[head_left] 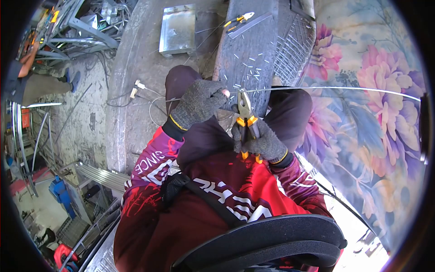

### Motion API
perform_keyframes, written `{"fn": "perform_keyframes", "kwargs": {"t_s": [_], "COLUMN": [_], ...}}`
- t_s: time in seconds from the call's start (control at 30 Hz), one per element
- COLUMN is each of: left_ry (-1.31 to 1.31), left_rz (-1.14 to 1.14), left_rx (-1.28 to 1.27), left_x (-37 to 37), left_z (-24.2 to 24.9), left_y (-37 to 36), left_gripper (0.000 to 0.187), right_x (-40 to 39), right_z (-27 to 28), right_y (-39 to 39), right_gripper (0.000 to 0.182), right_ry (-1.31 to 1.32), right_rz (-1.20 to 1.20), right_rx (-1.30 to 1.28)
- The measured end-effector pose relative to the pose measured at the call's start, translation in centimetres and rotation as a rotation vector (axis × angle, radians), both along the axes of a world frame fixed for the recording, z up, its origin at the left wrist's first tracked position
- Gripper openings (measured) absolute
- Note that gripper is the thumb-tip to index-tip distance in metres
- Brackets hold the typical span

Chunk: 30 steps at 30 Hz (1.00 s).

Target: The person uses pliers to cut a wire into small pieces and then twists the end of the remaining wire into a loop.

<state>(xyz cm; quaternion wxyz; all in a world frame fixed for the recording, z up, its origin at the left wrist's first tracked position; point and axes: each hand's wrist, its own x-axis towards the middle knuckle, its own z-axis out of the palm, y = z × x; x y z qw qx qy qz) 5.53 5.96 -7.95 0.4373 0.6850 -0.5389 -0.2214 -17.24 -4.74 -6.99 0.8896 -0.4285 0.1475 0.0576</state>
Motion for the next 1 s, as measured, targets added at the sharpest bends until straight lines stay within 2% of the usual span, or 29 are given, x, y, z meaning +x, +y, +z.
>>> {"fn": "perform_keyframes", "kwargs": {"t_s": [0.13,0.2,0.33,0.43,0.5,0.6,0.73,0.8,0.83,0.9,0.93,1.0], "left_ry": [-0.015,-0.150,-0.082,-0.079,-0.382,-0.496,-0.413,-0.406,-0.400,-0.446,-0.447,-0.239], "left_rz": [-0.004,-0.002,0.002,-0.083,-0.132,-0.128,-0.121,-0.090,-0.097,-0.159,-0.159,-0.095], "left_rx": [0.022,-0.125,-0.067,-0.075,-0.197,-0.249,-0.230,-0.095,-0.094,-0.242,-0.238,-0.012], "left_x": [0.0,-0.1,-0.2,-0.1,-0.3,-0.6,-1.2,-1.3,-1.3,-0.6,-0.7,-0.6], "left_z": [-0.1,-0.5,-0.2,-0.2,0.2,0.2,-0.7,-0.7,-0.9,-1.0,-0.6,0.6], "left_y": [0.1,0.1,0.3,0.2,0.4,0.4,0.8,0.7,0.7,0.2,0.4,0.4], "left_gripper": [0.027,0.026,0.023,0.018,0.015,0.014,0.014,0.018,0.018,0.021,0.021,0.020], "right_x": [0.1,0.0,-0.1,0.0,-0.1,-0.4,-0.5,-0.2,-0.4,-0.1,-0.3,-0.6], "right_z": [0.7,0.7,-0.3,-0.4,-0.4,-0.7,-1.8,-2.7,-2.2,-0.9,-0.7,-0.5], "right_y": [-0.1,-0.2,0.2,1.2,1.8,2.3,2.7,3.1,3.1,1.8,1.5,0.1], "right_gripper": [0.065,0.066,0.067,0.069,0.069,0.069,0.065,0.067,0.067,0.066,0.066,0.069], "right_ry": [-0.001,0.003,-0.021,-0.036,-0.015,0.026,0.128,0.120,0.128,0.095,0.093,0.019], "right_rz": [-0.007,0.003,-0.001,-0.059,-0.100,-0.139,-0.165,-0.236,-0.242,-0.137,-0.136,-0.004], "right_rx": [-0.007,-0.014,-0.001,0.011,0.003,-0.063,-0.290,-0.435,-0.433,-0.194,-0.190,-0.064]}}
